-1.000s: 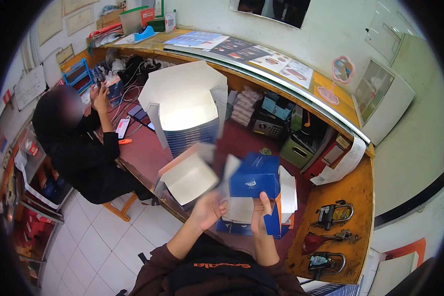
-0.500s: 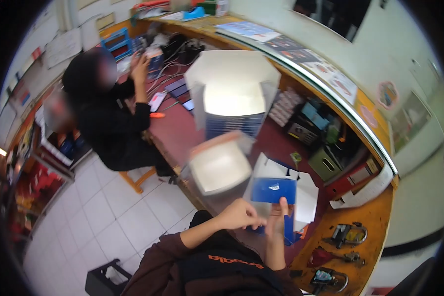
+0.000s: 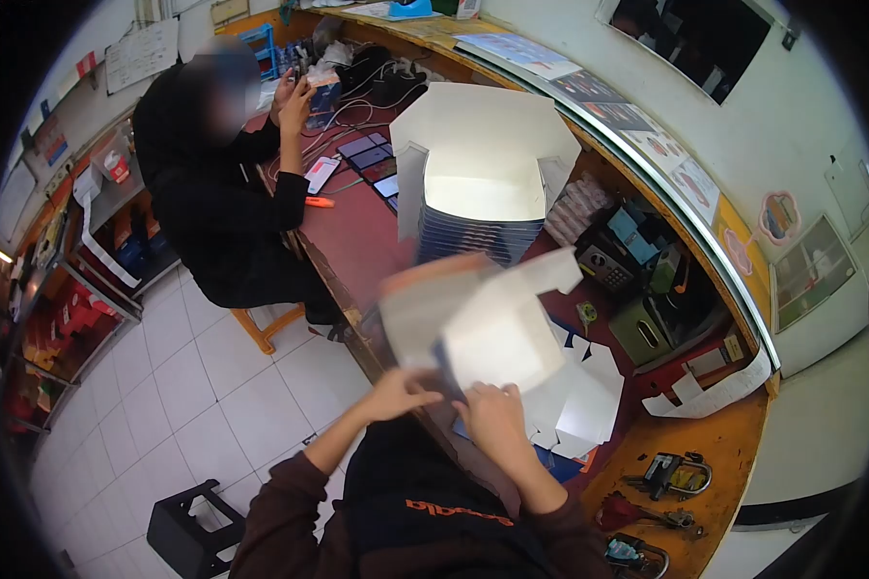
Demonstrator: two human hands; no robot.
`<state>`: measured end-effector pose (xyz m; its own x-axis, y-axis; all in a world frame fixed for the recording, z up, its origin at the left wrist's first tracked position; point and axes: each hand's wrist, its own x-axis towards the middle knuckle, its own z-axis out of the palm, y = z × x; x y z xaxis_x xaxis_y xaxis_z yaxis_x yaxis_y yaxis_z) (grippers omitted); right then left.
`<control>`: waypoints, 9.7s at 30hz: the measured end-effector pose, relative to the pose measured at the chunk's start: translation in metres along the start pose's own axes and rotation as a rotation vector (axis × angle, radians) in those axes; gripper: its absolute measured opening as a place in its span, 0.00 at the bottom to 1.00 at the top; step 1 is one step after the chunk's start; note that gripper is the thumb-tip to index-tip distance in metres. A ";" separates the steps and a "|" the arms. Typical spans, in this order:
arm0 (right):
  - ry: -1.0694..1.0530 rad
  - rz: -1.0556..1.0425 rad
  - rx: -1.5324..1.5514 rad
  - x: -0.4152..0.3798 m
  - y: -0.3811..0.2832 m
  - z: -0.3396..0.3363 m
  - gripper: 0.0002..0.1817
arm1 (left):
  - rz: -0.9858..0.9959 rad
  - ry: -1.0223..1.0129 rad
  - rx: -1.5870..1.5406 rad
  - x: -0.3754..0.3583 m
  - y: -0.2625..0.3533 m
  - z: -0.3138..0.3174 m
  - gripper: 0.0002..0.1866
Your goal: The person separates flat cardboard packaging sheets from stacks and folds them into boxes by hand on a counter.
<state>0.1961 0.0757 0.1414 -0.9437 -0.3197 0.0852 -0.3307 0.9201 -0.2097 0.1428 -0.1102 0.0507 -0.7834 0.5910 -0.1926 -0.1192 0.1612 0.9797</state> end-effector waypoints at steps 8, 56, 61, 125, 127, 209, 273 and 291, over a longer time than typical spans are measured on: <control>-0.105 -0.197 0.206 0.080 -0.030 0.015 0.13 | 0.443 0.330 1.233 0.007 -0.051 -0.060 0.05; 0.048 0.137 0.162 0.142 0.150 0.097 0.22 | 0.708 0.597 0.929 0.047 -0.086 -0.020 0.27; 0.483 0.264 0.480 0.105 0.148 0.070 0.19 | 0.584 0.962 1.148 0.030 -0.045 0.027 0.22; 0.781 0.038 0.599 -0.095 0.043 0.021 0.30 | -0.185 -0.296 -0.990 0.014 0.159 0.079 0.27; 0.685 0.251 0.357 -0.111 0.078 0.035 0.28 | -0.088 -0.322 -0.885 0.017 0.145 0.054 0.27; 0.111 -0.144 0.059 -0.007 0.010 0.005 0.04 | 0.031 0.294 -0.464 -0.007 0.021 0.029 0.30; 0.077 0.432 0.149 0.120 0.108 0.035 0.21 | 0.686 0.690 1.083 0.001 -0.021 0.006 0.35; 0.238 0.242 0.532 0.121 0.151 0.084 0.24 | 0.760 0.573 0.806 0.024 -0.060 -0.012 0.26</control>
<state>0.0308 0.1570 0.0386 -0.9844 -0.0017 0.1760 -0.1265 0.7020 -0.7009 0.1240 -0.1149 -0.0122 -0.6670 0.3502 0.6577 0.7292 0.4880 0.4797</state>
